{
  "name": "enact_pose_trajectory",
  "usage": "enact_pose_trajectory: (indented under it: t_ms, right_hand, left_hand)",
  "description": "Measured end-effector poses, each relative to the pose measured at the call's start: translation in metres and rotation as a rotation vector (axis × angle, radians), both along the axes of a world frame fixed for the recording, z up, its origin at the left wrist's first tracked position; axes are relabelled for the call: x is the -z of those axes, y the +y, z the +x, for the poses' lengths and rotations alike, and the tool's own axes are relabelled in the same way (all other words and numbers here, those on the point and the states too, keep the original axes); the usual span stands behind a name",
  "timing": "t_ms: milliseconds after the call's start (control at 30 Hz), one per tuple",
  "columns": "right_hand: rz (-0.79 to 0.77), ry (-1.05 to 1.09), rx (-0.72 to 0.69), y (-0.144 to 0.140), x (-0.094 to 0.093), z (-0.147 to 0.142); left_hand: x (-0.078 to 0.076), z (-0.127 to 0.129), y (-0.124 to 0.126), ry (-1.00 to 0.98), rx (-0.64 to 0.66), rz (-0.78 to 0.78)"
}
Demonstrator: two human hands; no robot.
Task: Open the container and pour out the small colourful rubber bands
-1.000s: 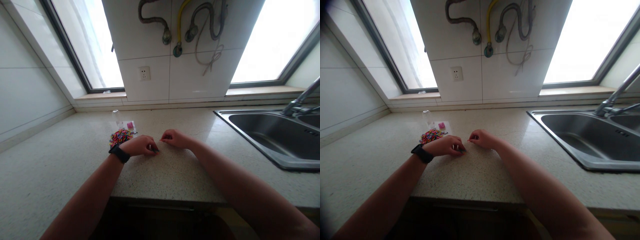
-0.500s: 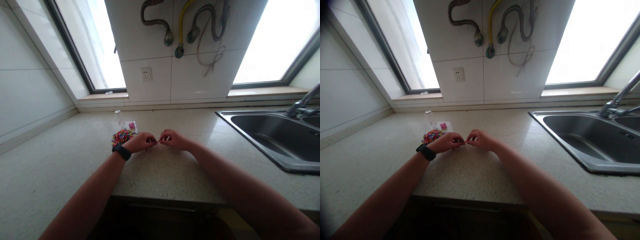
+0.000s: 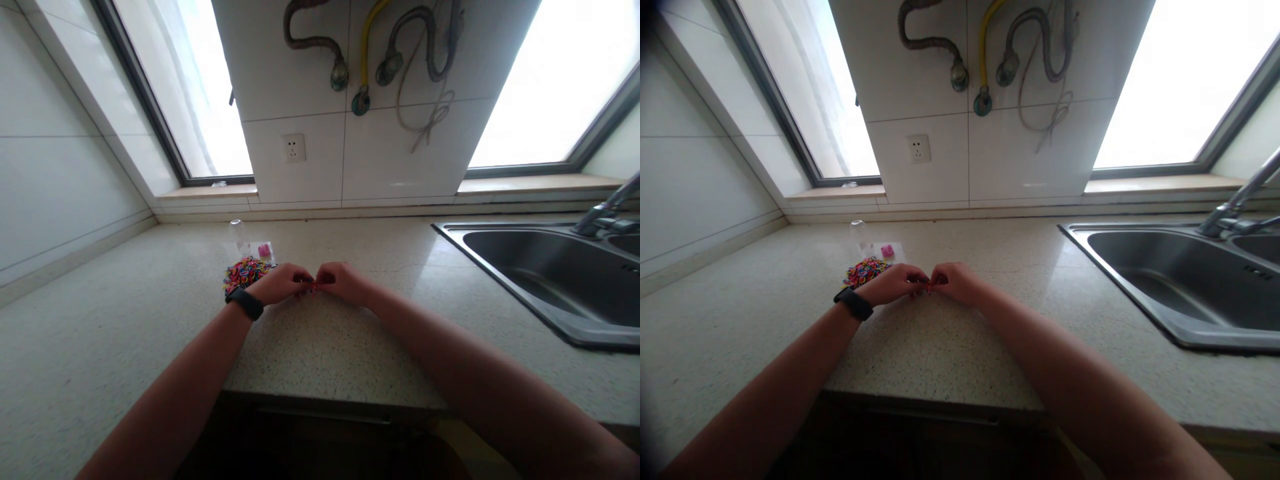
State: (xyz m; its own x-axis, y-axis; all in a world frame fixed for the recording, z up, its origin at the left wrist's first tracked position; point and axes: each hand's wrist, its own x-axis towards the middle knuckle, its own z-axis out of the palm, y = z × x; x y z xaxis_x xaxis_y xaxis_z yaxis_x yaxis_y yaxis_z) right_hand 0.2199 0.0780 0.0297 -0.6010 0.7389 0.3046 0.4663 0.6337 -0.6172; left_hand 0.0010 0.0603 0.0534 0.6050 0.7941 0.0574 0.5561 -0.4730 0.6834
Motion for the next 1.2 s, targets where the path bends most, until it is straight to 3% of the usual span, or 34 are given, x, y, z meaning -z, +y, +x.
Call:
enact_pose_trajectory:
  t_ms: [100, 467, 700, 833, 1200]
  right_hand:
    - [0.045, -0.051, -0.005, -0.002, -0.002, 0.0]
    - [-0.03, 0.02, 0.009, 0.004, 0.001, 0.003]
    - [-0.038, 0.064, 0.062, 0.014, 0.003, 0.017]
    - [-0.02, 0.052, 0.065, 0.016, 0.003, 0.018]
    - [0.013, 0.043, 0.086, 0.019, 0.003, 0.016]
  left_hand:
    - [0.0, -0.001, 0.0, 0.033, -0.018, 0.038]
    - [-0.002, -0.002, -0.002, 0.07, 0.044, 0.02]
    - [-0.005, 0.006, -0.003, 0.264, 0.127, 0.268]
    - [-0.003, 0.01, -0.003, 0.273, 0.176, 0.306]
    - [0.004, 0.014, 0.001, 0.241, 0.152, 0.438]
